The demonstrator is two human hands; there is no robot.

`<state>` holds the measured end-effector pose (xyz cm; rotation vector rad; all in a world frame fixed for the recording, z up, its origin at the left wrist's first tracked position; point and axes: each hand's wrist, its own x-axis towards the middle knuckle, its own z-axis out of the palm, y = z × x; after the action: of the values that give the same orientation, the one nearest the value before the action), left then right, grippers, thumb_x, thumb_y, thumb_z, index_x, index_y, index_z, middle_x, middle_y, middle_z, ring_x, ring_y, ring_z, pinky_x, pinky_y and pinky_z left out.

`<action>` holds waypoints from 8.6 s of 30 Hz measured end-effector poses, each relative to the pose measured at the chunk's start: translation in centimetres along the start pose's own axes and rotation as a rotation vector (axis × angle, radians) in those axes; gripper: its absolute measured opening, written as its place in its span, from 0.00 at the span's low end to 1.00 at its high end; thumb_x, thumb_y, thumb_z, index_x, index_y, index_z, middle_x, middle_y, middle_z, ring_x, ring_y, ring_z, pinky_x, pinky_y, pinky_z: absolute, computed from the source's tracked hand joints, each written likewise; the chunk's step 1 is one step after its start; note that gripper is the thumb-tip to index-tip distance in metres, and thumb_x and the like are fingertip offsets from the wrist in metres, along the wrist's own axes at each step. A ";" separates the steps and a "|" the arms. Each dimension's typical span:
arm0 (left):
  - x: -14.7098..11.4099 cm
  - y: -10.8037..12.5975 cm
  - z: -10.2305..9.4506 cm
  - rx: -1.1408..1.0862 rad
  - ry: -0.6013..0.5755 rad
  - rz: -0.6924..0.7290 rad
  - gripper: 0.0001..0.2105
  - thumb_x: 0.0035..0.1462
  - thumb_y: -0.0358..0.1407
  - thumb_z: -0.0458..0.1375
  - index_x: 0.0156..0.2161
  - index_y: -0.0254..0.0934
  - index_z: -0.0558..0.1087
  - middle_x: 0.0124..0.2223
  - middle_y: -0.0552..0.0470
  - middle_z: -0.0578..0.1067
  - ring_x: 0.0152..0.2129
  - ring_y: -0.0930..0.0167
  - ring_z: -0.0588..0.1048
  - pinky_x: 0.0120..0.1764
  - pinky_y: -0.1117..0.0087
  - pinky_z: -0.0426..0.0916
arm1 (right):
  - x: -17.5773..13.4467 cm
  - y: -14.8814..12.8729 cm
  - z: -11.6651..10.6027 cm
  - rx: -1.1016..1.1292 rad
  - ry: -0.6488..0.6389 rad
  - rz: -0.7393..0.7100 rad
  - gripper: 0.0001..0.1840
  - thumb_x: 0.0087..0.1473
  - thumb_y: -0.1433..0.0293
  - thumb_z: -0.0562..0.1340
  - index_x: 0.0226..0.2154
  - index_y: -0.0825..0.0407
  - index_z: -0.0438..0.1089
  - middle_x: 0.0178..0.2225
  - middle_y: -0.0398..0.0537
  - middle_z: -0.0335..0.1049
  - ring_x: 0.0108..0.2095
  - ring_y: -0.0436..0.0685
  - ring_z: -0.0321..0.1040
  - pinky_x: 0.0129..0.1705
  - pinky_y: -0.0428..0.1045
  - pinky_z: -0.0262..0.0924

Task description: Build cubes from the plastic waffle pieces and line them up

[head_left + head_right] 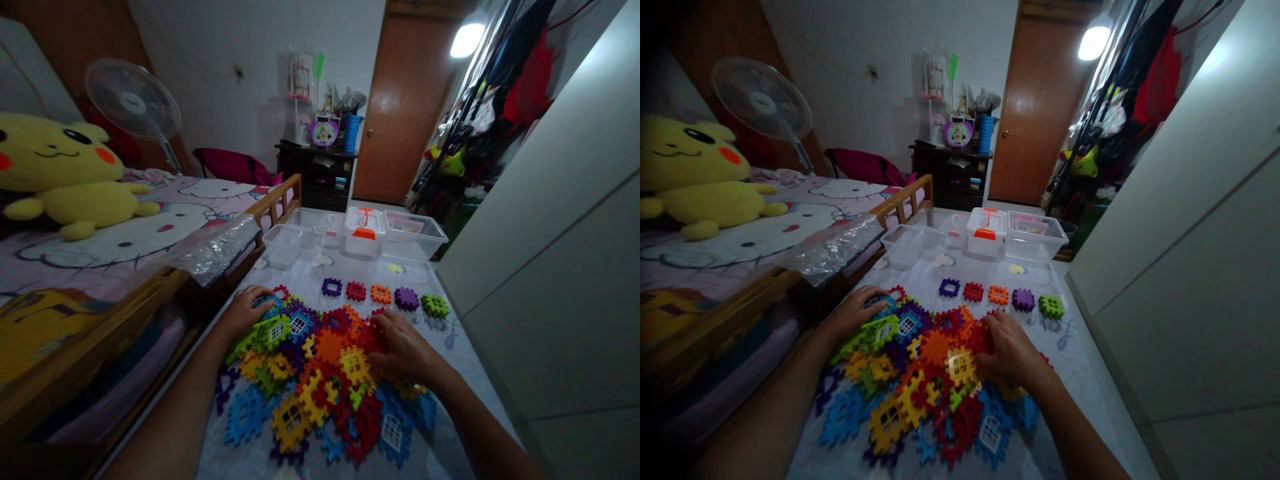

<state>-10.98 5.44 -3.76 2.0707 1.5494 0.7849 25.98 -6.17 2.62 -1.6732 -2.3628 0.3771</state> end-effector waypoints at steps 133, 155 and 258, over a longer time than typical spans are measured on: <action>0.2 0.0 -0.1 -0.010 -0.002 0.003 0.23 0.50 0.55 0.55 0.40 0.38 0.76 0.44 0.46 0.77 0.44 0.59 0.74 0.50 0.60 0.66 | -0.9 3.8 -3.5 0.073 -0.041 0.117 0.27 0.47 0.70 0.63 0.51 0.50 0.67 0.48 0.53 0.66 0.48 0.61 0.65 0.52 0.56 0.61; 0.1 -0.2 -0.1 0.000 -0.019 0.008 0.24 0.52 0.55 0.55 0.42 0.37 0.76 0.45 0.45 0.76 0.46 0.59 0.73 0.52 0.59 0.65 | 0.9 0.0 -0.9 0.054 -0.090 -0.045 0.24 0.46 0.74 0.64 0.49 0.52 0.69 0.49 0.52 0.70 0.51 0.63 0.60 0.55 0.58 0.53; 0.0 0.3 -0.1 0.016 -0.020 0.042 0.22 0.53 0.53 0.54 0.40 0.38 0.76 0.44 0.45 0.76 0.45 0.59 0.72 0.52 0.59 0.63 | 2.3 -1.1 0.5 -0.069 -0.009 0.107 0.15 0.43 0.70 0.65 0.37 0.53 0.70 0.40 0.53 0.66 0.42 0.61 0.59 0.45 0.54 0.53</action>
<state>-10.84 5.38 -3.49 2.1226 1.5111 0.7671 24.06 -4.42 2.58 -1.8378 -2.3237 0.3261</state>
